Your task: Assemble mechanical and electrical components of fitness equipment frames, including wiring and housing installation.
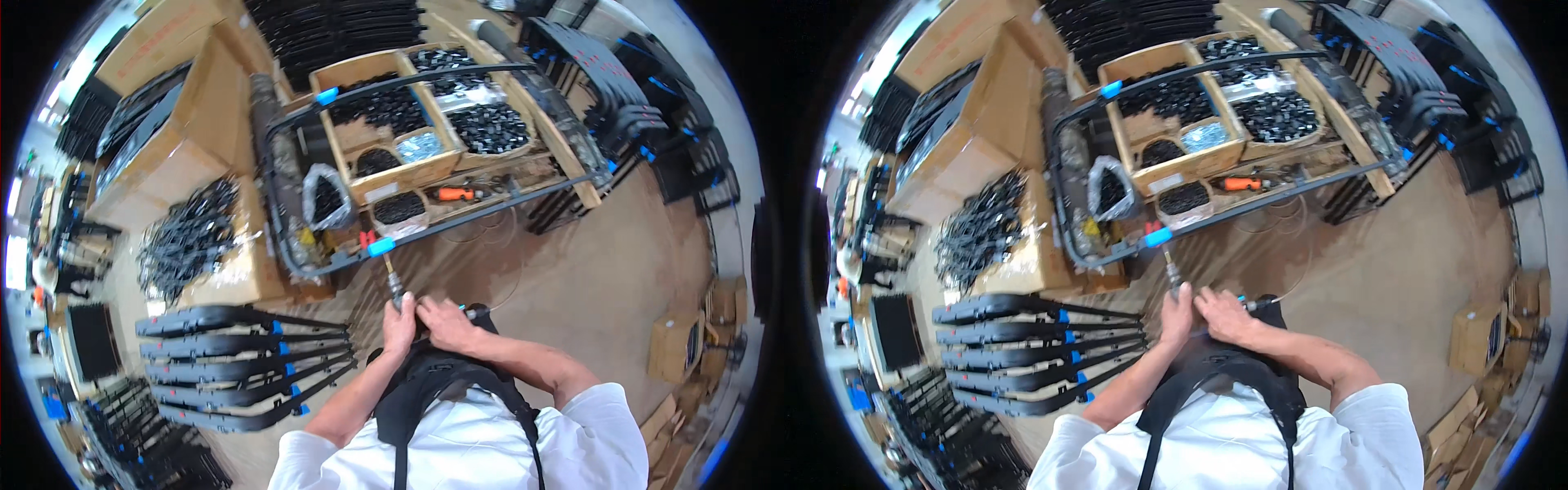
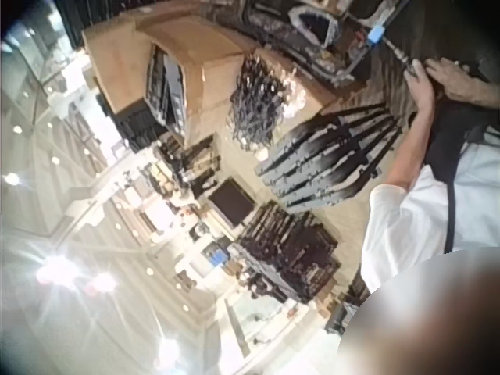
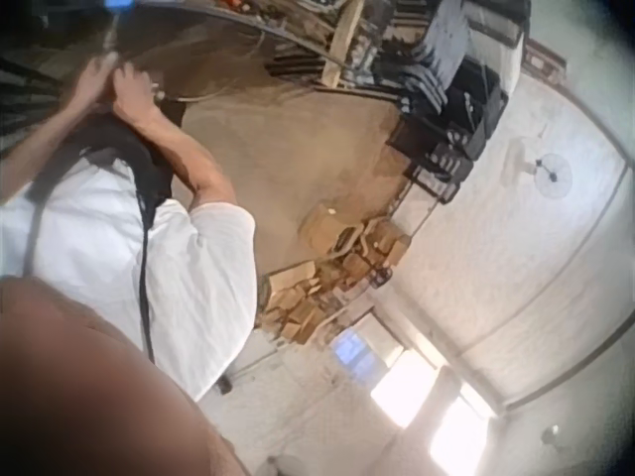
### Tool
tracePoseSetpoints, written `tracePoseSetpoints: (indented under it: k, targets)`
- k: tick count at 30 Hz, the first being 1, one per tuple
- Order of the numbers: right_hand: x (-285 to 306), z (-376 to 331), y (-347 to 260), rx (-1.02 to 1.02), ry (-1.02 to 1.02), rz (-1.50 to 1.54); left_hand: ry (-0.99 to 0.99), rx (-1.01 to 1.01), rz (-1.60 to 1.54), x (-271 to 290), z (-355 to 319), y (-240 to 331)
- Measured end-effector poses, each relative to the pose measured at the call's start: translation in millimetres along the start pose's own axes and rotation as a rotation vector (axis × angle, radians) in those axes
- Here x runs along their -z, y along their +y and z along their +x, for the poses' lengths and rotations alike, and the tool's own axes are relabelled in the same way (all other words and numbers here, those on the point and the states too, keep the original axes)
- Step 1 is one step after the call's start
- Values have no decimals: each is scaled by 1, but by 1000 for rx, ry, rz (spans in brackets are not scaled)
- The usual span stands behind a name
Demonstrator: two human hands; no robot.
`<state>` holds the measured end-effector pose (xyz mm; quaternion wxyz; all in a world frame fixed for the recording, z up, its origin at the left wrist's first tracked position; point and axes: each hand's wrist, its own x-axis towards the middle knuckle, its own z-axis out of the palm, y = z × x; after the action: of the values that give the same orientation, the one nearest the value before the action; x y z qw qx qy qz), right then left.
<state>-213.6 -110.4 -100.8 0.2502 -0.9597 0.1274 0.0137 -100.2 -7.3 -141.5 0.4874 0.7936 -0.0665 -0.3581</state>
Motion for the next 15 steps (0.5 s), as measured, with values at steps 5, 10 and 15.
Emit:
tracePoseSetpoints:
  k: [5,10,15]
  targets:
    - [2,-25,30,-14,-161,159,-186,169,-70,-9,-1,-35]
    - [58,-68,120,-445,-31,255,-711,-111,871,-65,36,108]
    - [119,-56,277,-810,291,280,-404,-880,487,-174,130,241]
